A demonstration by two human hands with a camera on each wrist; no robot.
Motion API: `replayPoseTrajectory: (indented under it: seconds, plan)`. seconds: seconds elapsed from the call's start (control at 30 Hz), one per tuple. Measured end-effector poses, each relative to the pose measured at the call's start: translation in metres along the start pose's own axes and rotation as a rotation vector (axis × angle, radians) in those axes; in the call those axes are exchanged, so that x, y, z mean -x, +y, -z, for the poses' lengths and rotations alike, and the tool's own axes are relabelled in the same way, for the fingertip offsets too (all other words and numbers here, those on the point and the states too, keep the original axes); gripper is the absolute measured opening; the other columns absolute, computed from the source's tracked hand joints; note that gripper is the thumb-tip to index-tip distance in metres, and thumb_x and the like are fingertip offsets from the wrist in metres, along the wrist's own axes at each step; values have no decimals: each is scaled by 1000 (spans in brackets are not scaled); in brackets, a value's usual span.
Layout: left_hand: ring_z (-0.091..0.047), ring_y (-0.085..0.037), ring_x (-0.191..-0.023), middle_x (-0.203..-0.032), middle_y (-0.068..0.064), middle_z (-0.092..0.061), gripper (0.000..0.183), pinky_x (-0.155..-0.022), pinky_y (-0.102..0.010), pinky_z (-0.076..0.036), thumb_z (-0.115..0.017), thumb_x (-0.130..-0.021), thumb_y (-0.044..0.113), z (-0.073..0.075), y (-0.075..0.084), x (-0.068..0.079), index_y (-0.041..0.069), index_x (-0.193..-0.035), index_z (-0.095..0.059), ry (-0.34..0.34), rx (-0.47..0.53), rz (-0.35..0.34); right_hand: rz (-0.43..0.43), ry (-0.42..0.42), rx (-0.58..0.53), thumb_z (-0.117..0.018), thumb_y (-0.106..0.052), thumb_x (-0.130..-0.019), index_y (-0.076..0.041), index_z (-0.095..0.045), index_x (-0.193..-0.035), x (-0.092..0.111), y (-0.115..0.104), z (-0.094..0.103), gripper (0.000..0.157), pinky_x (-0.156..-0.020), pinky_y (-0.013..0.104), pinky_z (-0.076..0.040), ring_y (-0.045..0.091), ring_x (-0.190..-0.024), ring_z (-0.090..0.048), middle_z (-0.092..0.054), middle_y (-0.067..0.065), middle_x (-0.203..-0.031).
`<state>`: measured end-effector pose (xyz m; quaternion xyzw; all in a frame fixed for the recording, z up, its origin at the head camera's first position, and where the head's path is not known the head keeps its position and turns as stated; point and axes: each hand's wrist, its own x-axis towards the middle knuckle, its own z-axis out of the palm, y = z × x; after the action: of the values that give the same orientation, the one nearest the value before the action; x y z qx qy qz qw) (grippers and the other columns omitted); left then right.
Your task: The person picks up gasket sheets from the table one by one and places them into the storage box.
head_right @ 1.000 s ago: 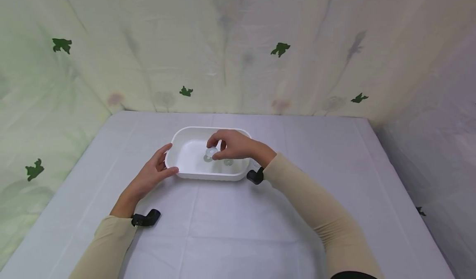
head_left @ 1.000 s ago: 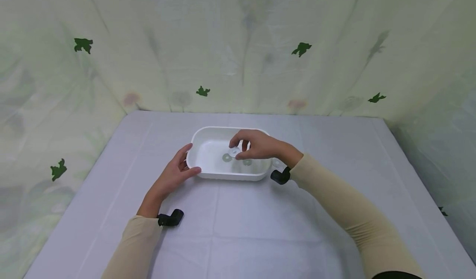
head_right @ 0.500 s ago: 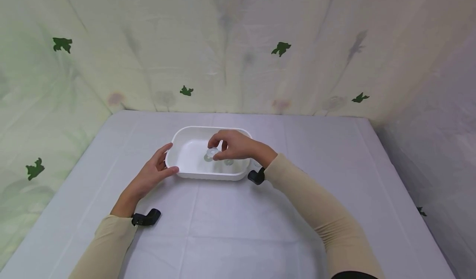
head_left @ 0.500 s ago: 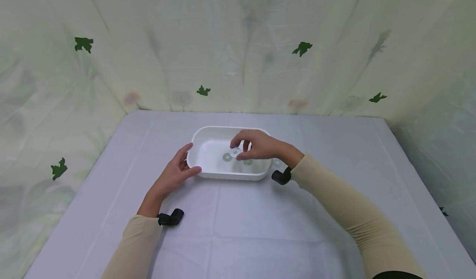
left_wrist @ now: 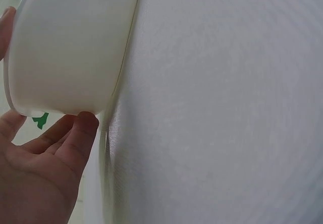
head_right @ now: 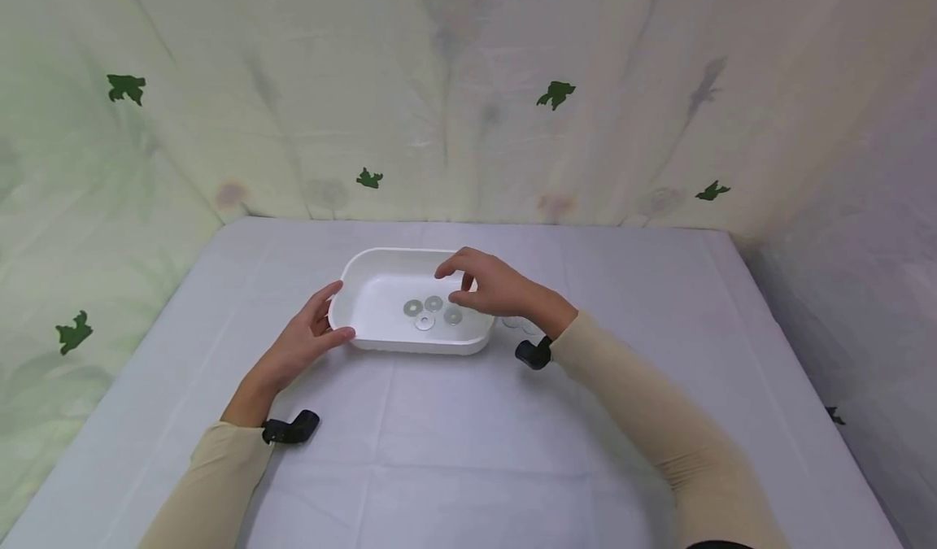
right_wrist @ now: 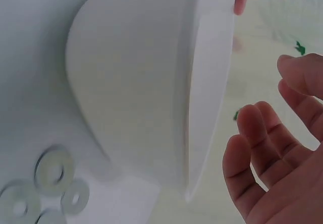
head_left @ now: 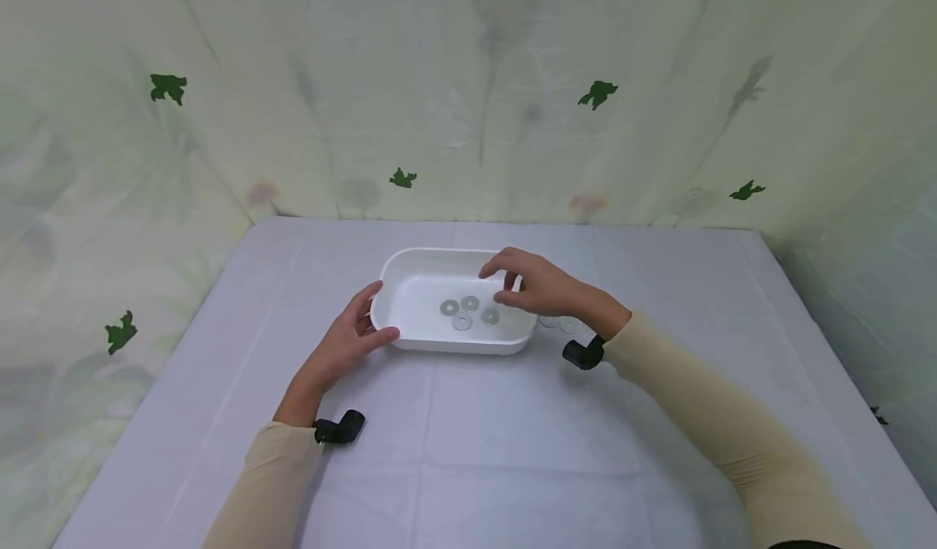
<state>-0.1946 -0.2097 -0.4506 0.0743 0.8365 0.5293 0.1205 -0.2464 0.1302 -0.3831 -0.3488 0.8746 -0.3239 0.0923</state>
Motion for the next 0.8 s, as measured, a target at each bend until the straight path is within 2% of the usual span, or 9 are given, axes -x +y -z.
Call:
replayPoseTrajectory:
  seconds: [0.13,0.23,0.47,0.8]
  plan:
    - [-37,-37,-147,-163,-19,-27,94,-112,-42,-39,-73,-90,28,2,2,1,20,-160,-11,6,-28,8,-54,51,4,-67,-11,-93,-13,-63,-125,22,10,14,32,-79,33,-54,19,-95,-61,-60,11,-128]
    - [-37,-38,-147,-163,-20,-27,94,-113,-50,-36,-73,-91,27,3,2,1,19,-160,-11,10,-35,12,-95,84,9,-67,-9,-93,-11,-63,-124,39,22,23,32,-79,33,-53,20,-96,-60,-60,9,-126]
    - [-36,-36,-147,-163,-18,-25,93,-111,-43,-37,-73,-91,25,4,1,1,19,-160,-11,11,-22,23,-136,80,25,-66,-7,-93,-7,-61,-125,71,46,30,32,-79,31,-52,20,-97,-62,-61,10,-126]
    - [-39,-37,-146,-163,-18,-26,93,-107,-32,-42,-74,-90,26,5,2,1,20,-160,-13,5,-21,17,-135,66,58,-66,-4,-92,-3,-62,-122,93,63,25,30,-76,28,-52,17,-92,-62,-64,12,-121]
